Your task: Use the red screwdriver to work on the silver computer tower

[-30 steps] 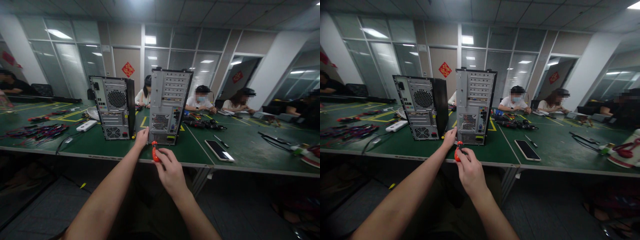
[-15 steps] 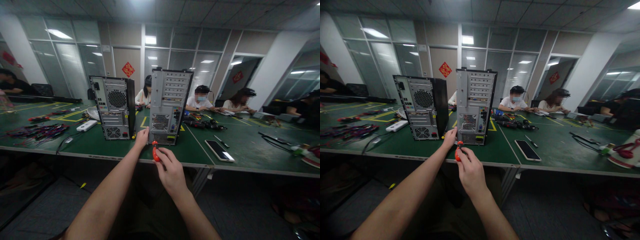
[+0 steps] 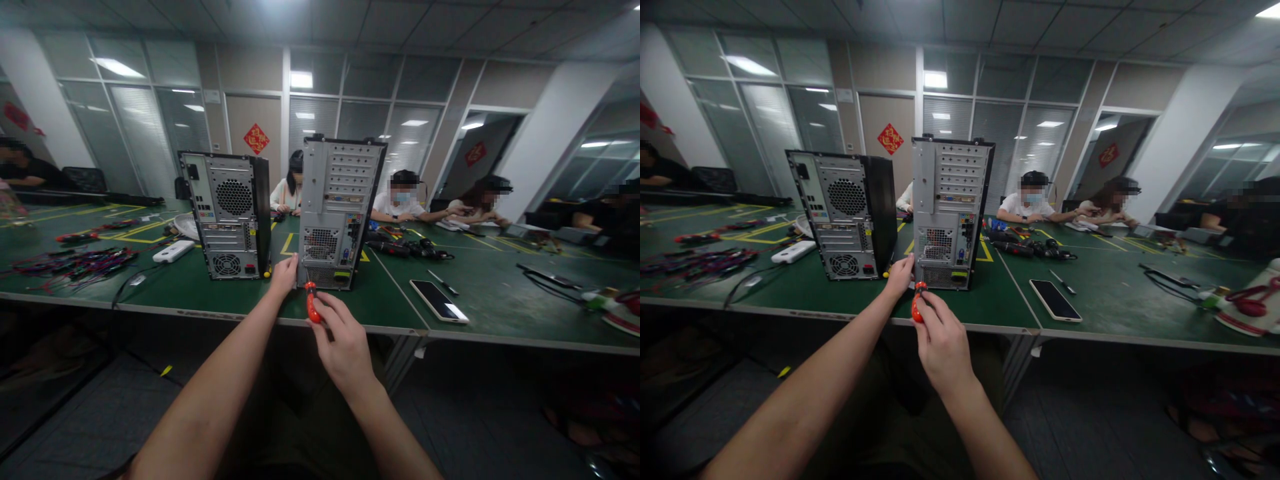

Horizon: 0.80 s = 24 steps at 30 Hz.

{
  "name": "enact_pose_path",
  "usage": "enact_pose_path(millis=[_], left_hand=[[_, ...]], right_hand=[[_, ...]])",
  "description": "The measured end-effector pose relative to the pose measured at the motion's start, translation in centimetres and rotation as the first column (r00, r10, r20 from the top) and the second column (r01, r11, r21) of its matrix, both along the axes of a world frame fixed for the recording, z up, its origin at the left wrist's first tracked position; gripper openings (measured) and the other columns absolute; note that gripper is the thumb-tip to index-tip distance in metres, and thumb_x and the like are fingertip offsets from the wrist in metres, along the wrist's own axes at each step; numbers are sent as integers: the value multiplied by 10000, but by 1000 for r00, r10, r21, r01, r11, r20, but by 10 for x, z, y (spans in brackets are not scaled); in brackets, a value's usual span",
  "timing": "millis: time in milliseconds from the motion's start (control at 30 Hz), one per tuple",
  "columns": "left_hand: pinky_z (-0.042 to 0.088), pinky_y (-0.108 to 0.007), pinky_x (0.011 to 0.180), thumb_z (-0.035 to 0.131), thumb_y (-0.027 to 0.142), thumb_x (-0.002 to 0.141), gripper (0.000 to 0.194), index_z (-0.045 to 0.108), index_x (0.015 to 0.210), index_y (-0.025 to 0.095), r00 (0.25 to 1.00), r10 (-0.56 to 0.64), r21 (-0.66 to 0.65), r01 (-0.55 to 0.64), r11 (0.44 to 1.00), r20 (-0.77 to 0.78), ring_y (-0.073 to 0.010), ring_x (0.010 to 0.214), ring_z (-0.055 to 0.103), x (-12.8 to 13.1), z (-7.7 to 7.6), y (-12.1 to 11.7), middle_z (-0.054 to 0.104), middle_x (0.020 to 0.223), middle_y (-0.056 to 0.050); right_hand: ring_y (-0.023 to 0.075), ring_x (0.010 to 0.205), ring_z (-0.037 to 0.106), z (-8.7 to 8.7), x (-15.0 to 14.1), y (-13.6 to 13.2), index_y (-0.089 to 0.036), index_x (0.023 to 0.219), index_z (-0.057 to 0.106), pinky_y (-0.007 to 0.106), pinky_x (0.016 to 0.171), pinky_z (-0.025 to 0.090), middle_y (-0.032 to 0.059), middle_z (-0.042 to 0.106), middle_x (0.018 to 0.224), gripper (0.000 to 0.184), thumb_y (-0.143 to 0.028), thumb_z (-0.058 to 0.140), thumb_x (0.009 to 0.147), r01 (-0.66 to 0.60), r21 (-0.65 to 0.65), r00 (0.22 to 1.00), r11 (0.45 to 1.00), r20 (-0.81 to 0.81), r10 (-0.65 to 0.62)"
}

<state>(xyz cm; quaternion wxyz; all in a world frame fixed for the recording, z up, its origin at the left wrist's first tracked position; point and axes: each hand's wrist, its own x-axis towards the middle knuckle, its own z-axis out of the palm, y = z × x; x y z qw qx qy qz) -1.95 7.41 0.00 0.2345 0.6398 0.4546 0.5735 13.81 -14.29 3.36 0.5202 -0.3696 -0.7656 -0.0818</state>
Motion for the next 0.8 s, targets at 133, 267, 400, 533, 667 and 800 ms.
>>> enact_pose_path(millis=[133, 267, 400, 533, 667, 800], left_hand=[[461, -276, 578, 351, 733, 962, 657, 585, 662, 199, 1000, 7, 11, -7, 1000, 4, -177, 606, 566, 1, 1, -2, 586, 612, -31], [460, -275, 582, 344, 734, 961, 658, 590, 668, 199, 1000, -4, 13, 4, 1000, 9, -178, 621, 566, 1, 1, -1, 587, 622, -33], [456, -274, 577, 349, 738, 952, 656, 588, 663, 200, 1000, 1, 5, -1, 1000, 8, -176, 620, 556, 1, 1, -1, 578, 621, -28], [452, -270, 573, 344, 729, 956, 656, 589, 660, 198, 1000, 0, 10, 0, 1000, 6, -173, 616, 553, 1, 0, 0, 578, 619, -28], [457, -271, 581, 348, 721, 963, 656, 609, 677, 192, 1000, 2, 8, -2, 1000, 15, -177, 626, 568, 1, -3, 4, 601, 628, -35], [466, -278, 599, 341, 726, 960, 658, 618, 692, 192, 1000, 7, 3, -7, 1000, 17, -183, 644, 580, 0, -4, 5, 615, 645, -37]], right_hand=[[235, 1289, 679, 0, 2, -1, -187, 1386, 672, 394, 1120, 567, 129, 686, 1424, 434, -50, 509, 1008, -58, -8, 993, 998, 104, 58], [241, 1279, 686, -3, 1, -1, -194, 1347, 702, 380, 1078, 594, 143, 660, 1446, 410, -57, 509, 1013, -41, -40, 995, 998, 85, 44], [233, 1134, 746, -5, 0, 1, -201, 1291, 719, 349, 992, 637, 143, 709, 1307, 296, -171, 637, 1008, -13, -25, 1000, 1000, -14, 13], [237, 1122, 747, -4, 0, 2, -207, 1275, 721, 357, 989, 638, 137, 719, 1290, 286, -194, 678, 992, 1, -6, 1000, 1000, -28, -1], [236, 1227, 707, 0, 2, 1, -200, 1322, 701, 382, 1069, 596, 120, 708, 1379, 343, -105, 578, 1017, -33, 1, 997, 999, 69, 32], [247, 1194, 700, 2, 3, -2, -192, 1377, 674, 422, 1036, 604, 117, 674, 1444, 451, -24, 485, 1004, -52, -33, 983, 998, 177, 58]])
